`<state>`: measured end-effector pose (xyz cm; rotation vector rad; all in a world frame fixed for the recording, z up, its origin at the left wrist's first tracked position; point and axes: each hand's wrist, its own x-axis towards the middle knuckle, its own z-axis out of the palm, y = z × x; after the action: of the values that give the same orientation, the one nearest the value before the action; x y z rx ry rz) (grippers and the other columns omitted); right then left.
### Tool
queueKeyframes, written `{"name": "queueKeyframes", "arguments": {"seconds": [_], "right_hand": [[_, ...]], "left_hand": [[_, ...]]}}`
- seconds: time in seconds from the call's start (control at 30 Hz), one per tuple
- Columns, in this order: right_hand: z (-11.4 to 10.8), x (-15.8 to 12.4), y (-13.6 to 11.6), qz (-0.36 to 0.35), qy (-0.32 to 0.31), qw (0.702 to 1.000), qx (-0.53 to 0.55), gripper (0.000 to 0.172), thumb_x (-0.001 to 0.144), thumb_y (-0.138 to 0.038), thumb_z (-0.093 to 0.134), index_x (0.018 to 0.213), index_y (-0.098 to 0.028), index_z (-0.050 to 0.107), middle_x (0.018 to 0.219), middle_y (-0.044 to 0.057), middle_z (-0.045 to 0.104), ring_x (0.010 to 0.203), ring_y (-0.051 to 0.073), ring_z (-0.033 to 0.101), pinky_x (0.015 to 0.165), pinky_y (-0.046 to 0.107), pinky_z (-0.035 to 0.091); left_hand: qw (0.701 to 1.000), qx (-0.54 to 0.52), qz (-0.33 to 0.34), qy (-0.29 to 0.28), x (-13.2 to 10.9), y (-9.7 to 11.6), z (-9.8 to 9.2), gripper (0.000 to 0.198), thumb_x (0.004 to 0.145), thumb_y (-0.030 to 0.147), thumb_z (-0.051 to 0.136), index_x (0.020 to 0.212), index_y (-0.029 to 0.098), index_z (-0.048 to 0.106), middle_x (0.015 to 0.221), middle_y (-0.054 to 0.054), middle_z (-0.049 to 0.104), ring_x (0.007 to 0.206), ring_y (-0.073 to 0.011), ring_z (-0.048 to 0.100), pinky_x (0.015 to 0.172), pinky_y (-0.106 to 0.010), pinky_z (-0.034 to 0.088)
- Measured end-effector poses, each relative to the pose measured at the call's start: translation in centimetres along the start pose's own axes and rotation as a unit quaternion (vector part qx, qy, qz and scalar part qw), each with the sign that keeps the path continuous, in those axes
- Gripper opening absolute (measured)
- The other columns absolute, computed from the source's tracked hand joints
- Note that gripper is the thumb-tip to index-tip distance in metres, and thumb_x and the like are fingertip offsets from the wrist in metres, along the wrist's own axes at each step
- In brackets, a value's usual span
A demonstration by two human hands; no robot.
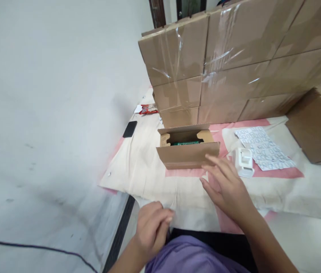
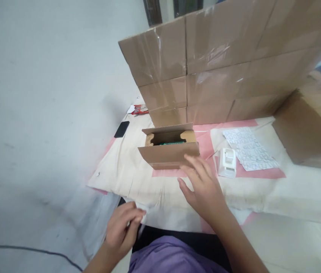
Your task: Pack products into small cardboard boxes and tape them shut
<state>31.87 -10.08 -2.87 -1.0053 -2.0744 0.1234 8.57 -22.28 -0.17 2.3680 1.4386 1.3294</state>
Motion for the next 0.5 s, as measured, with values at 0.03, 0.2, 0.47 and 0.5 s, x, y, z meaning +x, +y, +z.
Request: {"name": "queueKeyframes", "arguments": {"seconds": [0.03,0.2,0.47,0.5], "right_hand": [[-0.5,1.9,-0.4,-0.026,0.010,0.999,-0.033,0.036,0.096,-0.032,0.063,0.130,-0.020,0.066,0.148,0.016,0.061,0.138,0.039,0.054,0.111,0.059,0.048],[0.4,9.9,-0.1,-0.066,-0.020,0.988,-0.137,0.060,0.102,-0.039,0.053,0.155,-0.014,0.047,0.165,0.017,0.043,0.154,0.044,0.032,0.123,0.074,0.017],[4.6,10.4,2.6,-0.016,-0.073,0.984,-0.162,0.057,0.106,-0.044,0.041,0.153,-0.014,0.052,0.167,0.016,0.039,0.156,0.042,0.030,0.124,0.071,0.018],[4.7,10.2,2.6,-0.014,-0.068,0.984,-0.164,0.059,0.106,-0.044,0.040,0.156,-0.014,0.048,0.167,0.016,0.038,0.156,0.042,0.029,0.124,0.071,0.017]], "left_hand": [[1.000,0.006,-0.008,-0.013,0.5,-0.4,-0.1,0.018,0.098,0.008,0.050,0.103,0.020,0.061,0.073,-0.001,0.067,0.061,-0.0140,0.059,0.059,-0.026,0.046],[0.993,-0.041,-0.046,-0.099,3.5,-1.9,0.6,0.016,0.102,0.014,0.052,0.106,0.020,0.067,0.085,-0.002,0.075,0.072,-0.0129,0.069,0.068,-0.023,0.051],[0.967,-0.093,-0.161,-0.175,12.5,-5.2,-0.7,0.022,0.104,0.028,0.053,0.101,0.021,0.074,0.093,-0.001,0.079,0.079,-0.0118,0.070,0.072,-0.021,0.051],[0.970,-0.083,-0.157,-0.168,13.6,-5.9,-0.9,0.022,0.104,0.029,0.054,0.101,0.021,0.074,0.093,-0.001,0.078,0.077,-0.0114,0.068,0.070,-0.021,0.050]]}}
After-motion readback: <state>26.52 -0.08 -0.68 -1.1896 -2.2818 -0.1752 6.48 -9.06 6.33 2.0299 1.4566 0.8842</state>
